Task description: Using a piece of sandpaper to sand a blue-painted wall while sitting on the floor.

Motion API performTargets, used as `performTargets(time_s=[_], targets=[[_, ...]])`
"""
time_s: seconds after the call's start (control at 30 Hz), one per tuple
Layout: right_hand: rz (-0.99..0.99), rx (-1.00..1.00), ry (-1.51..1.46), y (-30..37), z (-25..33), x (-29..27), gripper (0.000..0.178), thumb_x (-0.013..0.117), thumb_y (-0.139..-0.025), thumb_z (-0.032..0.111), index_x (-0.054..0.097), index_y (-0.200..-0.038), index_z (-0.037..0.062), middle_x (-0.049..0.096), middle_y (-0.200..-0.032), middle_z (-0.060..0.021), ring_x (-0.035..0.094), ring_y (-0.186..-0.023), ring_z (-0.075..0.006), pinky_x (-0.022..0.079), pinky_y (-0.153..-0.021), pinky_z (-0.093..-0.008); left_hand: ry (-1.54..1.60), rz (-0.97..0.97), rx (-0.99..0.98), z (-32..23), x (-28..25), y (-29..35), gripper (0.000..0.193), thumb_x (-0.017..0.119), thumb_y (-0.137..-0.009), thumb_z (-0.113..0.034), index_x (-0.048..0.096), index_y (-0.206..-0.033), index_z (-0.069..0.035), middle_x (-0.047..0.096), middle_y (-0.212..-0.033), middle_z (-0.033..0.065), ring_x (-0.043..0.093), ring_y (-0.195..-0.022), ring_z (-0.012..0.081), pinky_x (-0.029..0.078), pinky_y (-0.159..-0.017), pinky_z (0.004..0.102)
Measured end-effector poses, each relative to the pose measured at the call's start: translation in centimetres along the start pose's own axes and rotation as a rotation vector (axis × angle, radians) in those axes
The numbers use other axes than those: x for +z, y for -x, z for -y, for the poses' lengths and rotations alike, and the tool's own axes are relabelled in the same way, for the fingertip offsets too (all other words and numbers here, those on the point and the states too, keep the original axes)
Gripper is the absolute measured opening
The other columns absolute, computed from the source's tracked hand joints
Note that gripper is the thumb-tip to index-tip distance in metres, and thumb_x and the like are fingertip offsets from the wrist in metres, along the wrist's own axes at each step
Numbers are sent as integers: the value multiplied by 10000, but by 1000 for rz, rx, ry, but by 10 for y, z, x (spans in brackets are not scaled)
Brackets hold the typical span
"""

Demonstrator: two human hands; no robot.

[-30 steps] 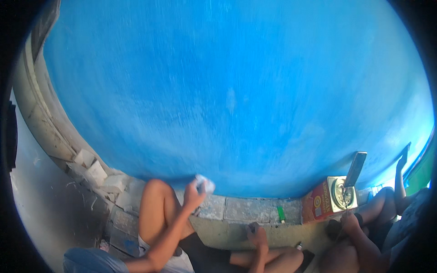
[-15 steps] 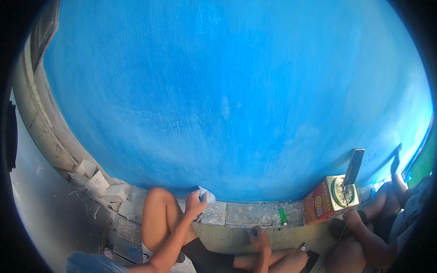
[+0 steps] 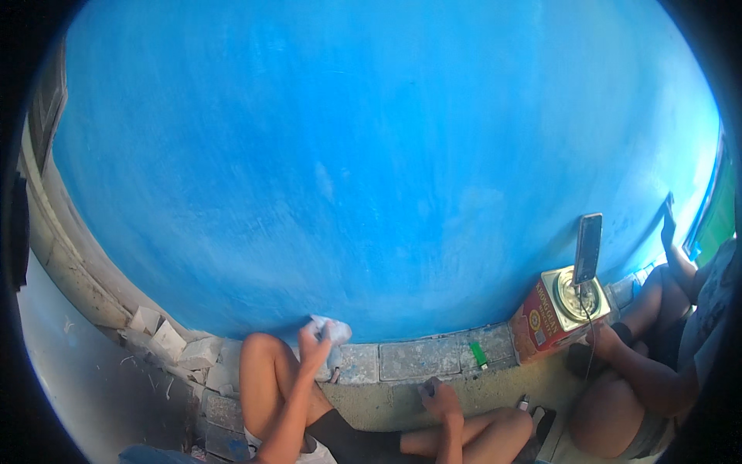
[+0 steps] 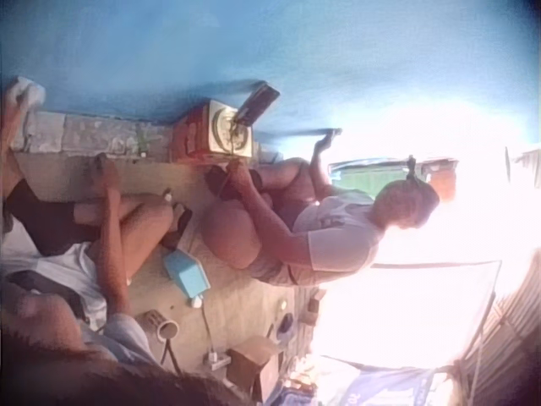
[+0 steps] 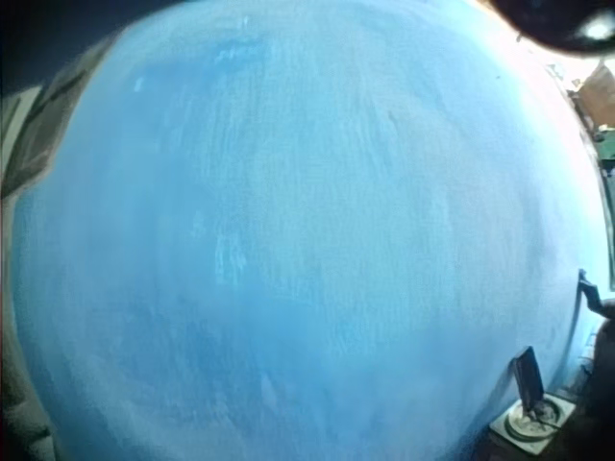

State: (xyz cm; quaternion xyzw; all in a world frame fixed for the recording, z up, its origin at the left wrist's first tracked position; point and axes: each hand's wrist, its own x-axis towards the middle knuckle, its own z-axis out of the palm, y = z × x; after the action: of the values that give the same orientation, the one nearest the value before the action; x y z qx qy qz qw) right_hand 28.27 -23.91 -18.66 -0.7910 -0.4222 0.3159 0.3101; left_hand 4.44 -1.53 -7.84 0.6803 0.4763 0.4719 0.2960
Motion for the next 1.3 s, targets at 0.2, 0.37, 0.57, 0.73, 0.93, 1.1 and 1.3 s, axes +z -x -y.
performTargets(time_s=[0.2,0.37,0.57,0.73,0.93,1.1,1.3], targets=[[38,-50,12,-2,-2,2,350,706,-891,313,677,-1091,28,744,-924,-169,722,-874,-339,552,-800,-417,291,-97,93,-10,-11,-19,232,627,-999,-147,691,-900,53,706,-762,63,637,-681,89,479,-574,276],[23,-143,-25,3,7,-6,376,710,-896,304,647,-1123,12,736,-900,-180,719,-823,-333,555,-766,-414,44,-66,163,20,17,7,236,655,-969,-134,681,-866,77,690,-706,81,619,-622,100,457,-549,302],[-263,-178,-314,13,10,-37,382,703,-932,194,539,-1209,-11,710,-789,-138,691,-689,-211,532,-630,-349,108,1,40,55,23,6,231,675,-948,-145,695,-884,76,727,-745,143,680,-651,169,483,-585,341],[-296,-105,-177,3,-20,-28,389,715,-922,194,539,-1207,-4,706,-798,-123,696,-692,-200,532,-610,-351,81,8,-5,54,24,7,270,674,-954,-194,696,-889,68,730,-801,191,711,-717,254,502,-642,372],[-94,-16,157,-5,-51,10,454,748,-860,277,564,-1209,52,720,-884,-170,709,-774,-341,545,-719,-435,9,107,32,31,4,5,275,673,-954,-201,689,-866,59,689,-713,196,681,-625,246,477,-579,389],[-73,27,109,-2,-49,1,477,732,-863,282,560,-1250,62,730,-876,-171,707,-798,-361,545,-747,-446,119,-52,94,9,-11,-5,270,673,-951,-184,671,-824,54,662,-686,218,672,-611,328,457,-539,389],[-38,37,72,1,-27,-4,440,723,-881,217,561,-1252,43,723,-870,-170,714,-759,-273,548,-715,-394,-13,-40,-9,26,-2,3,272,685,-925,-203,676,-826,50,672,-759,253,675,-736,431,479,-603,455]])
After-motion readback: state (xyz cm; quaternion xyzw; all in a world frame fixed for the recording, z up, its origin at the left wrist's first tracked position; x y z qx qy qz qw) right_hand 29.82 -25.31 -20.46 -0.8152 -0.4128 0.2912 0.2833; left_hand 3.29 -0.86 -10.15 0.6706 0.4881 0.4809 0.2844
